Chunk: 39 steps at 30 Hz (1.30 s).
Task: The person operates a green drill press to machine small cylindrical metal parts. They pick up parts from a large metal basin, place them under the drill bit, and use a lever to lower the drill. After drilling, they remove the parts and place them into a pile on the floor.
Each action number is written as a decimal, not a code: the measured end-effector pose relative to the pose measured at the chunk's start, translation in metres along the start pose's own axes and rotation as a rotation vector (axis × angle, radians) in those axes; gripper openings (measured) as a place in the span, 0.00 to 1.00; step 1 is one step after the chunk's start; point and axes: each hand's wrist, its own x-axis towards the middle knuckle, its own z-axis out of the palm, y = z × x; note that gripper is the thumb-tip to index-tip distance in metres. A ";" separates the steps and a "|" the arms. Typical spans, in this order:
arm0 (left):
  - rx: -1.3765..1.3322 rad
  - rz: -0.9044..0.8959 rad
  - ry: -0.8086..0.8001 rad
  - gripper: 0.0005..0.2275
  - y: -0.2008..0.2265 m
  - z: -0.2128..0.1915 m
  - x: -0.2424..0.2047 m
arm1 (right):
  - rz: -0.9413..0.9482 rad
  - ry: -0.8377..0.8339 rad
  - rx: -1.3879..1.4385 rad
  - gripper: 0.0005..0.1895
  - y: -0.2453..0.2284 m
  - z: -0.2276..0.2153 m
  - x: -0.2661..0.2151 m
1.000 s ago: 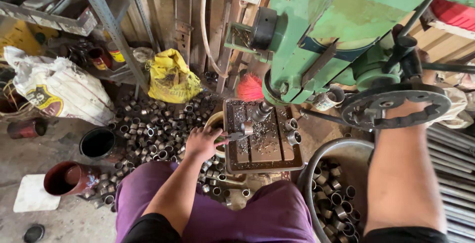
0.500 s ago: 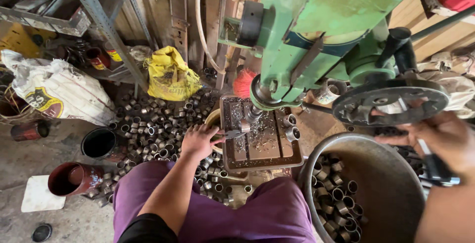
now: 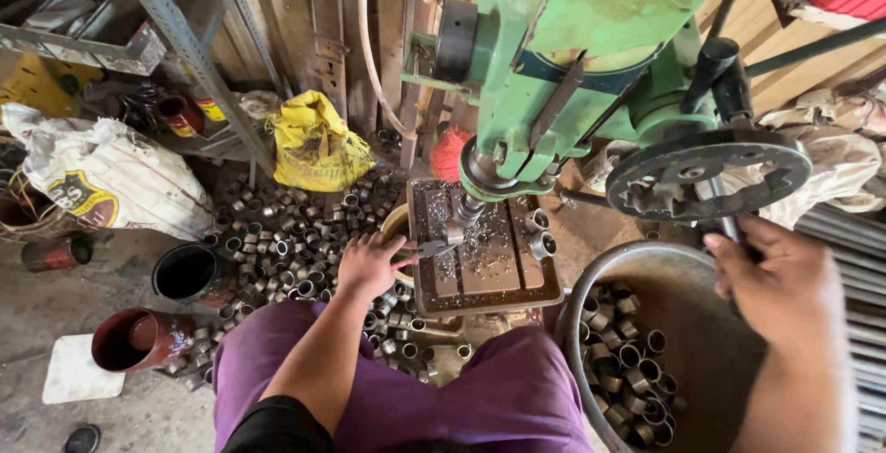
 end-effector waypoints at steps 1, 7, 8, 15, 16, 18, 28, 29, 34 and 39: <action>0.015 -0.007 -0.028 0.24 0.000 0.000 0.000 | -0.012 0.024 0.030 0.10 0.004 0.014 -0.001; 0.021 -0.062 -0.142 0.24 0.000 0.000 0.002 | -0.215 -0.002 0.319 0.15 0.025 0.023 0.002; 0.028 -0.069 -0.177 0.24 0.000 0.001 0.003 | -0.224 -0.012 0.329 0.15 0.028 0.022 0.004; 0.021 0.000 0.005 0.23 -0.004 0.010 0.002 | -0.261 0.033 0.366 0.14 0.032 0.030 0.003; 0.025 0.003 0.003 0.23 -0.002 0.007 0.003 | -0.263 0.041 0.363 0.16 0.031 0.032 0.002; 0.017 -0.017 -0.023 0.23 -0.001 0.001 0.002 | -0.272 0.045 0.362 0.15 0.032 0.033 0.002; 0.013 -0.048 -0.103 0.22 0.005 -0.012 0.002 | -0.292 0.065 0.403 0.06 0.054 0.055 0.016; 0.013 -0.043 -0.103 0.22 0.007 -0.012 0.001 | -0.279 0.073 0.396 0.04 0.057 0.061 0.018; 0.072 -0.019 -0.095 0.24 0.005 -0.002 0.000 | -0.509 0.354 -0.143 0.10 0.060 0.060 0.008; 0.080 0.011 -0.032 0.24 -0.001 0.016 0.003 | -0.554 0.648 -0.131 0.13 0.054 0.011 -0.033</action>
